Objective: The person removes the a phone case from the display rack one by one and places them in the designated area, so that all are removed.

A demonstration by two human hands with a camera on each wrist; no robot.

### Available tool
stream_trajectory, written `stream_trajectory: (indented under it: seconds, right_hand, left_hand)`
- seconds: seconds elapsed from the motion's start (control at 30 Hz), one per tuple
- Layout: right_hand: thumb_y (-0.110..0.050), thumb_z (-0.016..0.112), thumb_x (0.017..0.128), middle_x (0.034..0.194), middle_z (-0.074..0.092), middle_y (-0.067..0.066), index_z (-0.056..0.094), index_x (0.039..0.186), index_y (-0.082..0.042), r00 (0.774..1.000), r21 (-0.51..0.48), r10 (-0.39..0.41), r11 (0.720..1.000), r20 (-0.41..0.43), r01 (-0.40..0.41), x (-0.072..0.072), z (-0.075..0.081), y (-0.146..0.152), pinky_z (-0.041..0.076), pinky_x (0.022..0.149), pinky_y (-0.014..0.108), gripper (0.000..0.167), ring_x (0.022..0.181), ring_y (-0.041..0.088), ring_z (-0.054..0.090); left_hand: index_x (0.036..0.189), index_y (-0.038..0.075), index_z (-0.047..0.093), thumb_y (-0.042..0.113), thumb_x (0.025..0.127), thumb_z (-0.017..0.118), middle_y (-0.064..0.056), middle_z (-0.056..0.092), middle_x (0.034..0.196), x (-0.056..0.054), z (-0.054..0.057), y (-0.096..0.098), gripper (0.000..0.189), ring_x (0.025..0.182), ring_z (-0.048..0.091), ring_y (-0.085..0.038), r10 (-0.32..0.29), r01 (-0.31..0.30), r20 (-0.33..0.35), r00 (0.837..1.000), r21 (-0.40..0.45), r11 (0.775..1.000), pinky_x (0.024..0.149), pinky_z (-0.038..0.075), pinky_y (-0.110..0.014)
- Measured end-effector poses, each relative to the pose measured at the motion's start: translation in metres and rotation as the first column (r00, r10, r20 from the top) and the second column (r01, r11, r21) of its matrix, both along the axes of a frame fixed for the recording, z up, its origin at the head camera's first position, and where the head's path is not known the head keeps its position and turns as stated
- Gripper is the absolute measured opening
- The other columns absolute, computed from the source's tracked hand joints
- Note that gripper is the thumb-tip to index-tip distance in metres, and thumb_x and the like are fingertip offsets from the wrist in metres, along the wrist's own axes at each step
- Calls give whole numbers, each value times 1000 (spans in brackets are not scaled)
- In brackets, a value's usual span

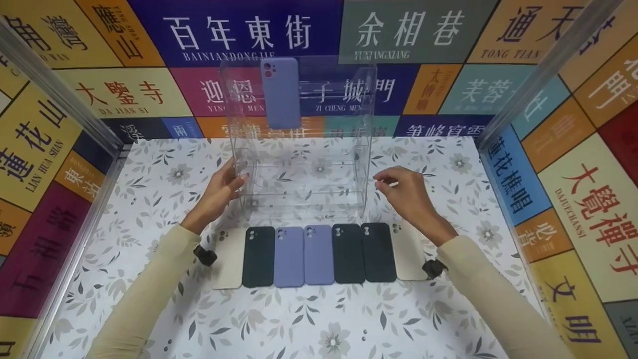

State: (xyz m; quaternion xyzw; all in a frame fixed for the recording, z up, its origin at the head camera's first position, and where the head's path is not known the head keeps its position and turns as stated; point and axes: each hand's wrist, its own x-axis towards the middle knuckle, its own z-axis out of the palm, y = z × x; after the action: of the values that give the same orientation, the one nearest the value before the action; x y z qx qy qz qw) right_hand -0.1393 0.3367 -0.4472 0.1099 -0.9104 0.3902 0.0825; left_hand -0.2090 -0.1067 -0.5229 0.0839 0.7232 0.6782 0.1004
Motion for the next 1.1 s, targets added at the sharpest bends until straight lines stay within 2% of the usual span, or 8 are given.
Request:
stream_trajectory:
  seconds: [0.17, 0.4, 0.6, 0.87, 0.97, 1.1]
  right_hand:
    - [-4, 76, 103, 111, 79, 13, 84, 116, -3, 1000, 22, 3, 1000, -4, -3, -13, 13, -16, 51, 80, 6, 15, 90, 3, 69]
    - [-5, 76, 104, 116, 79, 13, 83, 119, -3, 999, 20, 17, 1000, -34, -16, -28, 35, -33, 52, 83, 9, 17, 99, 3, 68]
    - [-6, 76, 104, 116, 77, 14, 82, 124, -3, 998, 9, 3, 1000, -60, -2, -41, 55, -42, 54, 86, 10, 21, 103, 13, 71]
    - [-8, 75, 106, 119, 75, 15, 81, 126, -3, 998, 3, -8, 1000, -58, 8, -58, 76, -55, 54, 85, 13, 22, 104, 23, 73]
    - [-9, 75, 106, 121, 74, 15, 80, 127, -3, 999, -7, -12, 1000, -48, 12, -64, 83, -60, 55, 87, 16, 23, 107, 28, 73]
    - [-10, 74, 106, 125, 73, 17, 79, 129, -4, 999, -34, -14, 999, -38, 13, -77, 93, -68, 57, 93, 23, 24, 111, 30, 72]
  left_hand:
    - [179, 16, 16, 8, 114, 55, -23, 30, 178, -1, 0, 0, 76, 158, 43, -43, 5, -5, 17, 1000, 9, 1000, 124, 41, -65]
    - [179, 16, 17, 9, 114, 56, -25, 30, 177, -2, 0, -1, 76, 157, 45, -43, -2, 2, 4, 1000, 24, 1000, 123, 41, -67]
    - [179, 18, 17, 11, 115, 56, -23, 30, 178, -2, 3, 0, 75, 157, 45, -42, -3, 3, 9, 1000, 16, 1000, 123, 41, -67]
    - [179, 18, 17, 9, 114, 56, -21, 30, 179, -1, 2, -1, 76, 156, 47, -40, -5, 4, 16, 1000, 13, 1000, 123, 42, -65]
    - [179, 18, 17, 10, 114, 56, -21, 30, 178, 0, 1, 0, 76, 156, 47, -41, -1, 0, 23, 1000, 5, 1000, 123, 42, -65]
    - [178, 14, 16, 8, 114, 56, -23, 32, 177, 0, 0, 1, 76, 155, 47, -42, -1, 0, 16, 1000, 13, 1000, 122, 42, -66]
